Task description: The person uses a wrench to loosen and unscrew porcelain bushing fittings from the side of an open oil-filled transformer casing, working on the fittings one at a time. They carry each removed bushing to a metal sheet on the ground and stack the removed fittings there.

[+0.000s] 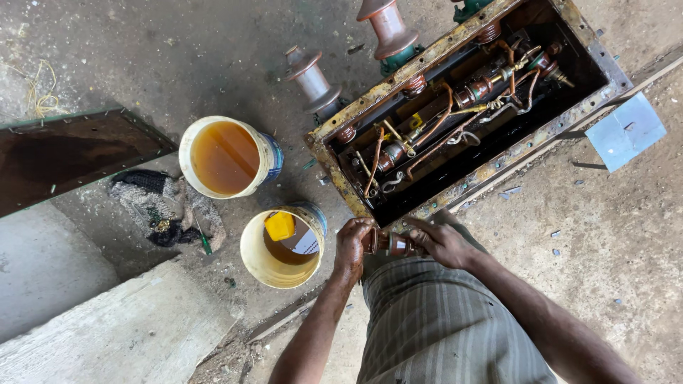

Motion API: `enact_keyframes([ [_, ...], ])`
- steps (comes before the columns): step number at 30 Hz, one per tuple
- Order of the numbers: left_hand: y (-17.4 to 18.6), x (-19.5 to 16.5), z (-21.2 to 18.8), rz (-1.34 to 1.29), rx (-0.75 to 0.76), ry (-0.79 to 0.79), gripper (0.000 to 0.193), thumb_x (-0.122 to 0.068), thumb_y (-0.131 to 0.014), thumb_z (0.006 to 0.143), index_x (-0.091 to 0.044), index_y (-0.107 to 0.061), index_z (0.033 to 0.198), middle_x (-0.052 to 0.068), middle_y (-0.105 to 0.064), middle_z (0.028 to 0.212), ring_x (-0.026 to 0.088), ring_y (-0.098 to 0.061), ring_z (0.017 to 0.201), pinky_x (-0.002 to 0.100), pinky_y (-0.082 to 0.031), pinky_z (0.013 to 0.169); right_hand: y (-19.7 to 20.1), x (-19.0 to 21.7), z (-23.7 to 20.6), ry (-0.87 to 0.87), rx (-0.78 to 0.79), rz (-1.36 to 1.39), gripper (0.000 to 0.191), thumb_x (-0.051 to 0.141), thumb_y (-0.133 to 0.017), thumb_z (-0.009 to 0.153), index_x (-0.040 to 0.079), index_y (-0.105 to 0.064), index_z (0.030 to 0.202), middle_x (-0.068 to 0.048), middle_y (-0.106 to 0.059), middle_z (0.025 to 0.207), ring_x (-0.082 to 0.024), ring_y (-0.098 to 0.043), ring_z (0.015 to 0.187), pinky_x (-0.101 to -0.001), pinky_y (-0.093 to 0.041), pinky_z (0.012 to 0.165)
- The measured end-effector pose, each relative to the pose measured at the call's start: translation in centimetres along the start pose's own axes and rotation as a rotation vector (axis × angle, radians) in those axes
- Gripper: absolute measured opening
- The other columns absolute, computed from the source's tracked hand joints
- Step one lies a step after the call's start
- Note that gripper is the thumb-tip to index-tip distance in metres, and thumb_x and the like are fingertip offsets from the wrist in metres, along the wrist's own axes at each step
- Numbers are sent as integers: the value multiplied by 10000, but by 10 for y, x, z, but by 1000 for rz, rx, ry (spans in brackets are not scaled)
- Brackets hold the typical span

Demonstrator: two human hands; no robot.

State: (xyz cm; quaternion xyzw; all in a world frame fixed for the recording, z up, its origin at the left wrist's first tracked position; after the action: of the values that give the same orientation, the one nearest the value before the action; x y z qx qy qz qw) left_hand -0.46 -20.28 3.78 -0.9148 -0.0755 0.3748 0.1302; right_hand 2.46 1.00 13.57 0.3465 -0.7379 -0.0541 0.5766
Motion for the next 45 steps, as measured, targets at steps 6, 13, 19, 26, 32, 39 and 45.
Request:
enact_keyframes([
  [6,-21,-24,-8,9,107,-41,207,-135,-625,1004,18,-686,1130,169,-677,843,169,-563,597,376,-469,545,-9,6,9,-198,215,-70,927,610,-793,747,113,-514,1478,-160,-758,1050,-297,-792,877,-432,-616,901],
  [13,-71,-74,-35,114,291,-374,191,-140,-631,1053,5,-648,1175,124,-662,998,197,-719,986,385,-595,805,19,22,3,-153,9,14,709,412,-897,673,59,-677,1247,-150,-791,1000,-263,-776,872,-424,-617,821],
  [19,-87,-111,-40,451,342,-877,397,-238,-683,962,-35,-607,1295,162,-634,1233,253,-665,1132,425,-615,944,32,5,-15,-202,-88,155,630,287,-865,678,49,-682,1232,-126,-783,940,-226,-760,800,-389,-609,744],
  [26,-35,-60,18,768,104,-450,595,-346,-742,857,-107,-591,1381,138,-709,1227,234,-725,1072,439,-667,899,59,-4,-44,-170,-289,365,547,235,-850,755,11,-662,1217,-121,-751,966,-205,-716,860,-372,-584,778],
  [32,-61,-60,6,644,260,-303,589,-460,-653,961,-92,-580,1415,161,-724,1166,221,-720,1008,376,-629,859,74,-25,-65,-295,-305,353,446,217,-809,730,25,-711,1120,-120,-764,879,-203,-732,755,-393,-608,686],
  [39,-163,-58,-31,635,272,-224,600,-491,-621,974,-56,-614,1387,123,-727,1191,180,-700,1014,334,-585,824,103,-42,-63,-124,-239,183,523,298,-818,697,58,-717,1151,-149,-777,876,-271,-765,750,-433,-617,710],
  [45,-244,5,-27,479,169,-49,619,-340,-754,898,-56,-594,1424,148,-747,1170,219,-701,991,350,-586,841,150,-111,-115,-119,-248,145,539,296,-825,705,69,-731,1185,-160,-777,886,-292,-770,792,-437,-621,713],
])
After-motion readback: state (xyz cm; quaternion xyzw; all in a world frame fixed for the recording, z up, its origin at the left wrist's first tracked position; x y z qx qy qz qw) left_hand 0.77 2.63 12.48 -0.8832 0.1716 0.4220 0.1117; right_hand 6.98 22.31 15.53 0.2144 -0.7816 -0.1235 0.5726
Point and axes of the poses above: each hand's wrist, its own z-axis towards the middle knuckle, its own y-axis out of the back of the hand, x = y × z, the point moved 8 cm from there along z, towards the middle knuckle
